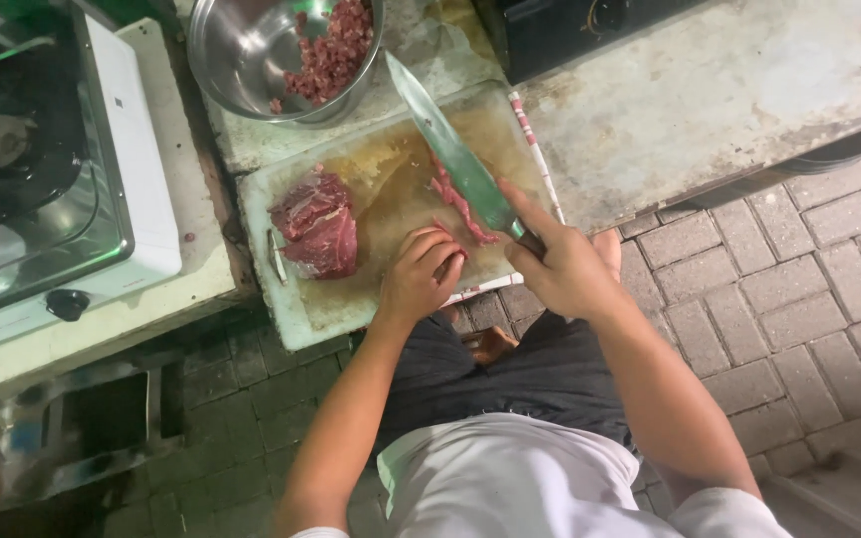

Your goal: The person cuts a large piece of raw meat into thin strips and then into smaller pieces on a cutting board using a knife. The cut pieces are placed into a metal bowl.

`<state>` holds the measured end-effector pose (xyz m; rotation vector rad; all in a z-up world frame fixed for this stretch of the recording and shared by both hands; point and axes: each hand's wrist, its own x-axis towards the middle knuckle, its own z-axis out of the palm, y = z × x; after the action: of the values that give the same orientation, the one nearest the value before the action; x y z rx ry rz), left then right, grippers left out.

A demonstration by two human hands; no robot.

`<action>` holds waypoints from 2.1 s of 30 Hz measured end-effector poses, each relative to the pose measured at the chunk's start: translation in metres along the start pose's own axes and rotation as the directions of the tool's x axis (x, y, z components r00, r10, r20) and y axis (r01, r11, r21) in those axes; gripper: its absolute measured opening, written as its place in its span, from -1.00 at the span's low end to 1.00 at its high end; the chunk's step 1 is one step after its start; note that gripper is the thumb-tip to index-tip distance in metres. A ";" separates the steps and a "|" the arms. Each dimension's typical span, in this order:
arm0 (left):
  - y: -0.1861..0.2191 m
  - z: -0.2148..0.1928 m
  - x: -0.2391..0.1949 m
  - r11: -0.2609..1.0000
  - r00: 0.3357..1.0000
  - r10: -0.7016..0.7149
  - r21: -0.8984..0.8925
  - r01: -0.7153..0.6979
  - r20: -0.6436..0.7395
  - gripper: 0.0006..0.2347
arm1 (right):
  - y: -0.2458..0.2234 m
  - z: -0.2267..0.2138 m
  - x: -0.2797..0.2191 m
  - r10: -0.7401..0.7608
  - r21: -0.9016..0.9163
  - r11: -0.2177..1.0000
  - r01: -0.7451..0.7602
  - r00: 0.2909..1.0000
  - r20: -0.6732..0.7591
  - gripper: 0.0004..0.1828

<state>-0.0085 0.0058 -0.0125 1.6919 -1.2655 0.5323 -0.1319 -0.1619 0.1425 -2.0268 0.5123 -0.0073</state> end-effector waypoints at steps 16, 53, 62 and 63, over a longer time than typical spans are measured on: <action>-0.034 -0.020 0.047 0.890 0.883 -0.449 0.153 0.429 0.138 -0.78 | 0.082 0.005 -0.050 -0.122 0.333 0.930 0.154 0.986 -0.115 -0.23; -0.019 -0.032 0.096 0.937 0.697 -0.343 0.278 0.210 0.630 -0.86 | 0.174 0.021 -0.110 0.067 0.545 0.838 -0.013 0.995 -0.079 -0.22; -0.018 -0.038 0.091 0.916 0.693 -0.388 0.170 0.363 0.607 -0.89 | 0.167 0.024 -0.106 0.056 0.573 0.819 -0.009 0.996 -0.064 -0.22; -0.025 -0.036 0.087 0.908 0.686 -0.397 0.155 0.389 0.610 -0.88 | 0.166 0.025 -0.106 0.068 0.574 0.818 -0.022 0.996 -0.059 -0.21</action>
<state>0.0529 -0.0061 0.0617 2.1745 -1.2726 -0.3373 -0.2813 -0.1702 0.0123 -1.4210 0.5303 -0.1925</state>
